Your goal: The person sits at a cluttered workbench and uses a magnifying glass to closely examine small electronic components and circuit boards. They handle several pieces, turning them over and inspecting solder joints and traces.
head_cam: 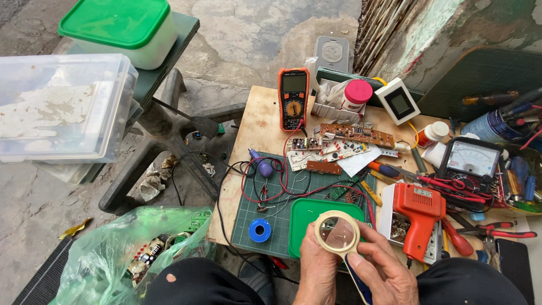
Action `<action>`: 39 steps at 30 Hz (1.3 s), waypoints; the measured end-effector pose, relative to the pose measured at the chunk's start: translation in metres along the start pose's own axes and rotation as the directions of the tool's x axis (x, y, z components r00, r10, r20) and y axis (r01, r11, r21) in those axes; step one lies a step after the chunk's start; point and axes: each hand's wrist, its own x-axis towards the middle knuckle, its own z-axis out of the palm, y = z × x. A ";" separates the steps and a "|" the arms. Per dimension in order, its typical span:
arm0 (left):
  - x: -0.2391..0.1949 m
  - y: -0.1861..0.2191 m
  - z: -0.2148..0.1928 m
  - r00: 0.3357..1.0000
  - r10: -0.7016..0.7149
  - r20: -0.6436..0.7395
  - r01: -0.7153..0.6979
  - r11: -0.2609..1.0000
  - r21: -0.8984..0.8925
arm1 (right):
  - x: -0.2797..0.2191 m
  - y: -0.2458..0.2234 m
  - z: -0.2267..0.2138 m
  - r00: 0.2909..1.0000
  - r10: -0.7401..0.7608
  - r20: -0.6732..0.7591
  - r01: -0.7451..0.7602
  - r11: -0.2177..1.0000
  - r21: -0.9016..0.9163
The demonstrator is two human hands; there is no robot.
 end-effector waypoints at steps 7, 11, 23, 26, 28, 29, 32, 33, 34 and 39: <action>0.013 -0.021 -0.012 0.982 0.144 0.125 -0.122 0.978 -0.170 | -0.001 -0.021 0.008 0.999 0.009 0.043 -0.008 1.000 -0.017; 0.013 -0.024 -0.014 0.986 0.103 0.130 -0.072 0.972 -0.224 | -0.002 -0.017 0.007 0.994 -0.087 0.060 0.093 0.991 -0.100; 0.010 -0.021 -0.014 0.987 0.085 0.139 -0.043 0.959 -0.280 | -0.004 -0.020 0.010 0.991 -0.119 0.061 0.125 0.987 -0.098; 0.011 -0.022 -0.014 0.989 0.067 0.133 -0.027 0.958 -0.285 | -0.004 -0.024 0.012 0.994 -0.096 0.048 0.099 0.992 -0.081; 0.015 -0.026 -0.016 0.989 0.080 0.127 -0.041 0.958 -0.283 | -0.004 -0.026 0.013 0.996 -0.078 0.045 0.081 0.994 -0.068; 0.015 -0.027 -0.016 0.988 0.086 0.127 -0.048 0.960 -0.277 | -0.004 -0.028 0.013 0.997 -0.072 0.035 0.075 0.994 -0.084; 0.014 -0.025 -0.015 0.985 0.107 0.134 -0.068 0.963 -0.262 | -0.003 -0.025 0.012 0.994 -0.101 0.040 0.105 0.989 -0.108; 0.013 -0.024 -0.015 0.982 0.121 0.142 -0.082 0.964 -0.252 | -0.002 -0.022 0.011 0.989 -0.135 0.055 0.141 0.983 -0.114; 0.012 -0.023 -0.014 0.982 0.120 0.143 -0.082 0.964 -0.252 | -0.003 -0.024 0.011 0.989 -0.135 0.055 0.141 0.983 -0.114; 0.008 -0.016 -0.012 0.985 0.100 0.142 -0.063 0.967 -0.246 | -0.002 -0.023 0.011 0.987 -0.149 0.055 0.154 0.980 -0.123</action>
